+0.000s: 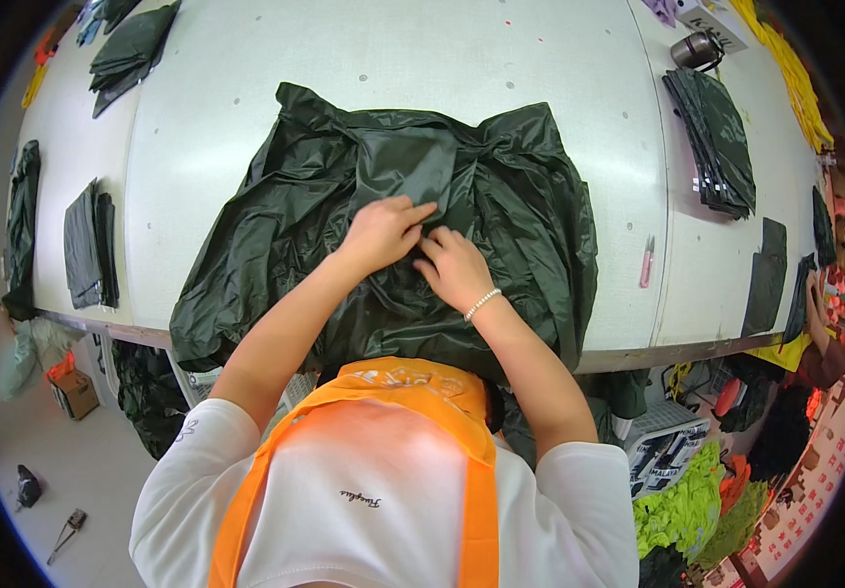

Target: The person folds a dark green jacket on a white table. They smooth the fabric, fold the sleeves and body, and place the folded jacket into a plastic bag. The person then retrieves another jacket from a basket and begins folding it.

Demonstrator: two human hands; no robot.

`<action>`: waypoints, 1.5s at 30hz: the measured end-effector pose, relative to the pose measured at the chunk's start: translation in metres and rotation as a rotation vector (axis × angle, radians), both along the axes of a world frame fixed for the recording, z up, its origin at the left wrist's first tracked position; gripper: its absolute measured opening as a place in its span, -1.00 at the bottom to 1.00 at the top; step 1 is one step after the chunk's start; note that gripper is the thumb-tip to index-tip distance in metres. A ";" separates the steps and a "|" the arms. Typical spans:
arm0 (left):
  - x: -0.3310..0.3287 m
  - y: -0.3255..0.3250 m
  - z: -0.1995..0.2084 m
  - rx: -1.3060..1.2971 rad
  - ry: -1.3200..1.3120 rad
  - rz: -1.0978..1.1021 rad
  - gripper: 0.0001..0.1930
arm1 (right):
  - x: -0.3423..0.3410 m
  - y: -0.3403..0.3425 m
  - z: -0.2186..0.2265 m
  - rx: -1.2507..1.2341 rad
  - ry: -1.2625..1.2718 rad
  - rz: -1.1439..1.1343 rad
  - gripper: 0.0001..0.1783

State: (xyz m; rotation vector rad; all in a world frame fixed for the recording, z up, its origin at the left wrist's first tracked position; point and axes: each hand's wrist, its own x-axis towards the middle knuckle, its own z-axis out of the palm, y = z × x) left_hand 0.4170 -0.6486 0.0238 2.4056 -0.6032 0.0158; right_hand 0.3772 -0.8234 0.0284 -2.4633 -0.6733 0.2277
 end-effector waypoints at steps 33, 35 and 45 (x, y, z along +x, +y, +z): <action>0.000 0.017 -0.014 -0.101 0.433 0.242 -0.76 | 0.028 0.012 -0.037 -0.033 -0.029 -0.086 -0.78; -0.006 0.015 0.005 -0.066 -0.136 -0.009 -0.70 | 0.041 0.015 -0.038 -0.123 0.190 -0.192 -0.79; 0.025 0.046 -0.028 -0.193 0.373 -0.129 -0.81 | 0.037 0.027 -0.021 0.130 -0.326 -0.077 -0.88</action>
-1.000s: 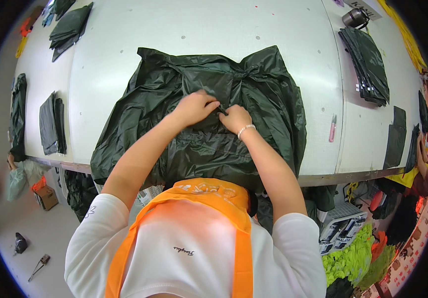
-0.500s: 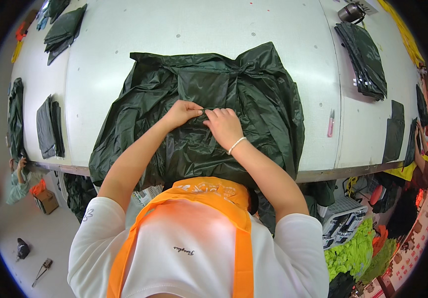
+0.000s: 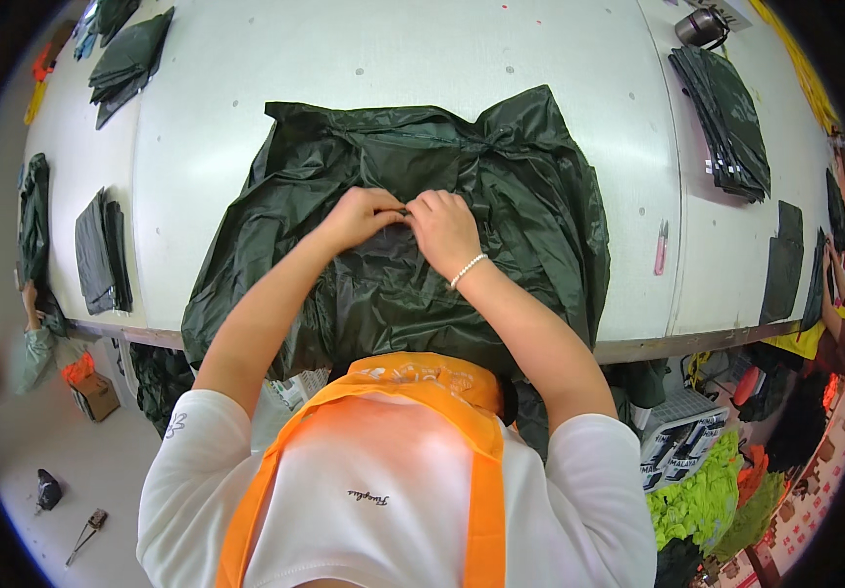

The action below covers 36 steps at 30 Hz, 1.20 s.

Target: The person folds a dark green jacket on a white table. They smooth the fabric, fold the sleeves and body, and place the folded jacket into a plastic bag. The person then retrieves another jacket from a basket and begins folding it.

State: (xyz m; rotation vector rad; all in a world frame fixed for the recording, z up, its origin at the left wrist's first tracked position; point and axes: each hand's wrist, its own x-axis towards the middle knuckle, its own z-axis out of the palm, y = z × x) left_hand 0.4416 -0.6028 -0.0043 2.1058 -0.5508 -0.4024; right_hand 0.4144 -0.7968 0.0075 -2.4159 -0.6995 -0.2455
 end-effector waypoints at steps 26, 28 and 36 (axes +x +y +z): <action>-0.022 -0.029 -0.002 0.314 -0.558 0.087 -0.70 | 0.102 -0.008 0.008 0.126 0.218 -0.089 -0.82; -0.018 -0.028 0.001 0.295 -0.458 0.080 -0.72 | 0.090 -0.014 0.022 0.247 0.073 -0.131 -0.83; 0.072 0.001 -0.005 0.026 0.259 0.101 -0.74 | 0.037 -0.009 0.004 -0.068 0.048 -0.033 -0.76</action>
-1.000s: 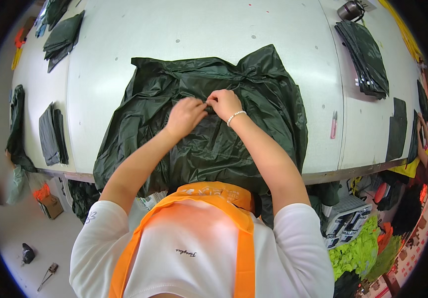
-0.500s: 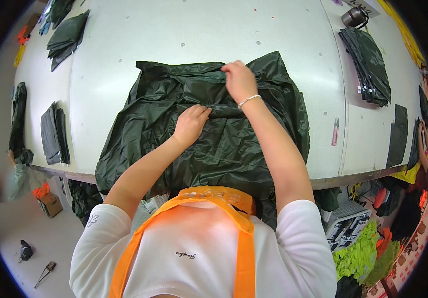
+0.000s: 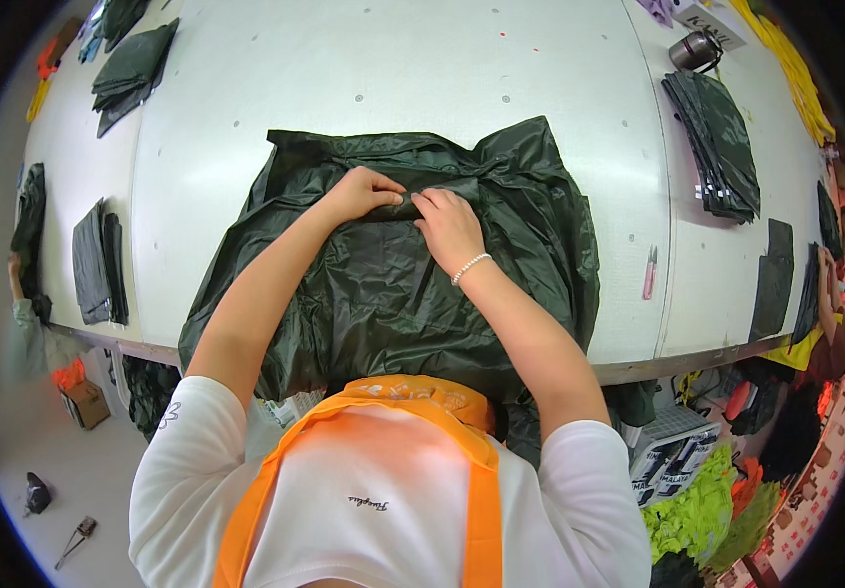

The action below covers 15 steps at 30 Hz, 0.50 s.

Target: The person folds a dark green jacket on a white table. They smooth the fabric, fold the sleeves and body, and place the folded jacket into a plastic bag. The person then retrieves another jacket from a basket and begins folding it.

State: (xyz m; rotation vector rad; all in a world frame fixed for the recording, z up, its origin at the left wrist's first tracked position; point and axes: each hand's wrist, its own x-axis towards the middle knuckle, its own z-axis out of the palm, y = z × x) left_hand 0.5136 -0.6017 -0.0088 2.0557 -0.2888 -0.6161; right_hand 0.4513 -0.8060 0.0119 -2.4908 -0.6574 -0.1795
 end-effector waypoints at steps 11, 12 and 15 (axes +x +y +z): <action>0.017 0.003 0.005 0.093 -0.183 -0.065 -0.70 | 0.030 0.016 0.001 -0.066 -0.017 -0.114 -0.70; 0.029 0.006 0.008 0.052 0.012 -0.049 -0.71 | 0.028 0.015 0.003 -0.019 -0.107 -0.096 -0.69; 0.055 0.002 0.003 -0.032 0.093 0.162 -0.68 | 0.027 0.009 -0.007 -0.033 -0.061 -0.095 -0.65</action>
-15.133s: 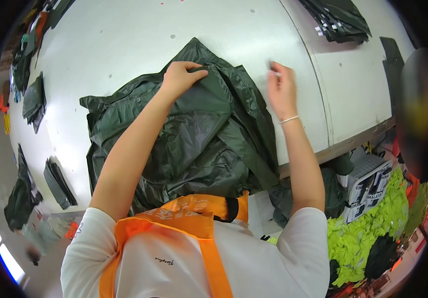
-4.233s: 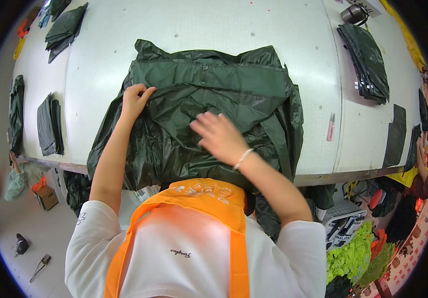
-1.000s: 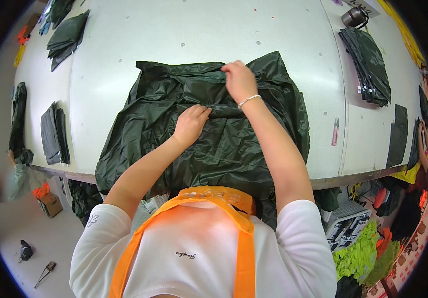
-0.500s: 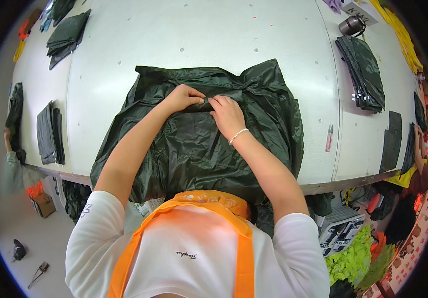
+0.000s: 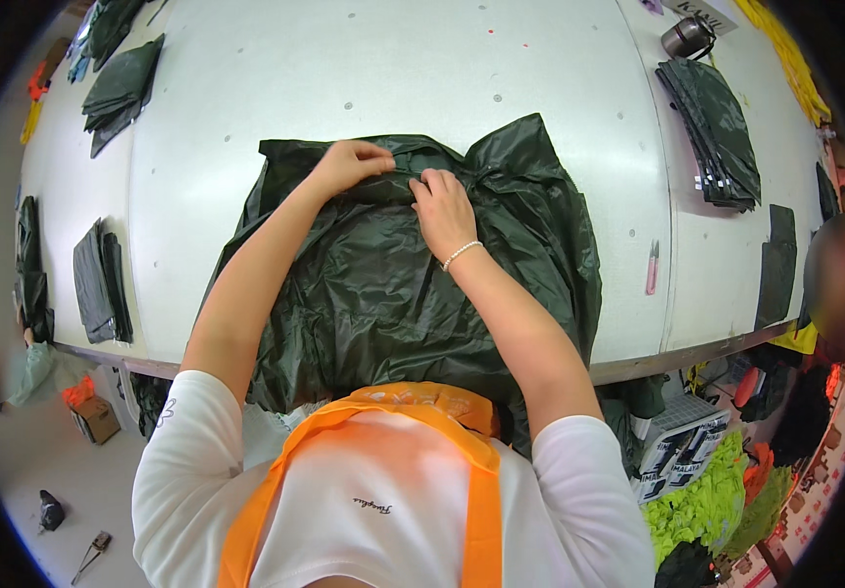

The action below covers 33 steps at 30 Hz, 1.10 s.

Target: The person folds a dark green jacket on a white table. They smooth the fabric, fold the sleeves and body, and place the folded jacket into a plastic bag. The person then retrieves another jacket from a basket and begins folding it.

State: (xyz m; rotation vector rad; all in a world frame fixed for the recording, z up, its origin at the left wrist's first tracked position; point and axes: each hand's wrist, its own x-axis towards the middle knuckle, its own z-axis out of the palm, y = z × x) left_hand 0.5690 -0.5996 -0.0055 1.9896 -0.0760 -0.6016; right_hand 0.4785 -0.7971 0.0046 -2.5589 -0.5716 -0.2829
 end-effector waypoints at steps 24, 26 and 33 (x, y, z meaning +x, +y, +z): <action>0.023 -0.019 0.015 0.498 -0.505 -0.360 -0.82 | 0.023 -0.006 -0.006 -0.266 -0.004 0.074 -0.75; 0.022 -0.020 0.006 0.520 -0.591 -0.351 -0.79 | 0.023 -0.003 -0.003 -0.272 -0.001 0.077 -0.74; 0.023 -0.020 0.009 0.507 -0.566 -0.371 -0.70 | 0.021 -0.003 -0.005 -0.271 -0.009 0.064 -0.76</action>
